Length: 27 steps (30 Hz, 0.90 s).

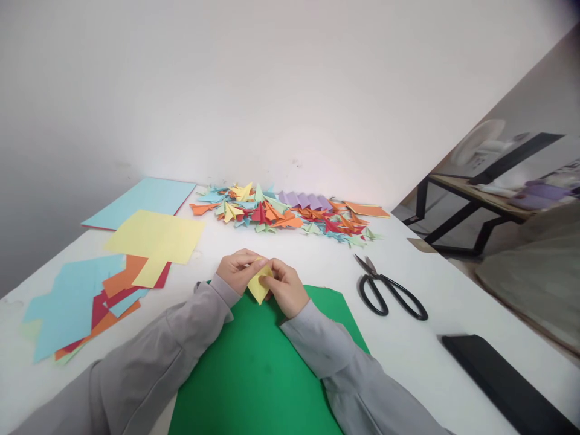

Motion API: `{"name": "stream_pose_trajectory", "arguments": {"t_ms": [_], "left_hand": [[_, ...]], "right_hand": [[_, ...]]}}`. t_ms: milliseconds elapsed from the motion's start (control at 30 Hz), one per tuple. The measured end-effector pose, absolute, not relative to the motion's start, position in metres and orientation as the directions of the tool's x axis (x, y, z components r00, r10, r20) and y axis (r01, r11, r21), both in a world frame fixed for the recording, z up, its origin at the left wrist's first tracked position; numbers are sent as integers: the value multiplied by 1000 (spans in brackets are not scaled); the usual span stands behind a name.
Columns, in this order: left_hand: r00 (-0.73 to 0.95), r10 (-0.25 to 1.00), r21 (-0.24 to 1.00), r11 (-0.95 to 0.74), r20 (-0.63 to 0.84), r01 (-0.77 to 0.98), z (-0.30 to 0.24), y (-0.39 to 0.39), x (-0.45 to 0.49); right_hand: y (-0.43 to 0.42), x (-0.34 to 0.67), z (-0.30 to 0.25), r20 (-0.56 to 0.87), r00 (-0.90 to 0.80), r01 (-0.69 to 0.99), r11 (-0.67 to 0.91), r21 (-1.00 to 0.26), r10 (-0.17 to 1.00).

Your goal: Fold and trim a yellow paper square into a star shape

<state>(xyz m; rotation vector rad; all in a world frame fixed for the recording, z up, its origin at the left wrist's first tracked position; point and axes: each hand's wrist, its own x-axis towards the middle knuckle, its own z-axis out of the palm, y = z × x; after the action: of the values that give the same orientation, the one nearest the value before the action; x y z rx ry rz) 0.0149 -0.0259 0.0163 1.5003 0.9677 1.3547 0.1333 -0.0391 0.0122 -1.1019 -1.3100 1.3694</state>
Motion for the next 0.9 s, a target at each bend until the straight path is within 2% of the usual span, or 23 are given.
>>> {"name": "stream_pose_trajectory", "arguments": {"t_ms": [167, 300, 400, 500, 567, 633, 733, 900], "left_hand": [[100, 917, 922, -388, 386, 3, 17, -25, 14], [109, 924, 930, -366, 366, -25, 19, -25, 14], [77, 951, 954, -299, 300, -29, 20, -26, 14], [71, 993, 988, -86, 96, -125, 21, -26, 11], [107, 994, 979, 0, 22, -202, 20, -25, 10], [130, 991, 973, -14, 45, -230, 20, -25, 10], [87, 990, 982, -99, 114, -161, 18, -25, 14], [26, 986, 986, -166, 167, -28, 13, -24, 17]], "right_hand": [[-39, 133, 11, 8, -184, -18, 5, -1000, 983], [-40, 133, 12, -7, -159, -14, -10, -1000, 987], [-39, 134, 12, -35, -118, -30, -39, -999, 992], [-37, 136, 10, -82, -69, -96, -89, -991, 994], [-34, 137, 8, -110, -38, -161, -114, -980, 993], [-31, 138, 6, -123, -12, -232, -122, -965, 992], [-29, 139, 5, -144, 6, -296, -136, -946, 990], [-31, 137, 7, -129, -18, -261, -129, -957, 992]]}}
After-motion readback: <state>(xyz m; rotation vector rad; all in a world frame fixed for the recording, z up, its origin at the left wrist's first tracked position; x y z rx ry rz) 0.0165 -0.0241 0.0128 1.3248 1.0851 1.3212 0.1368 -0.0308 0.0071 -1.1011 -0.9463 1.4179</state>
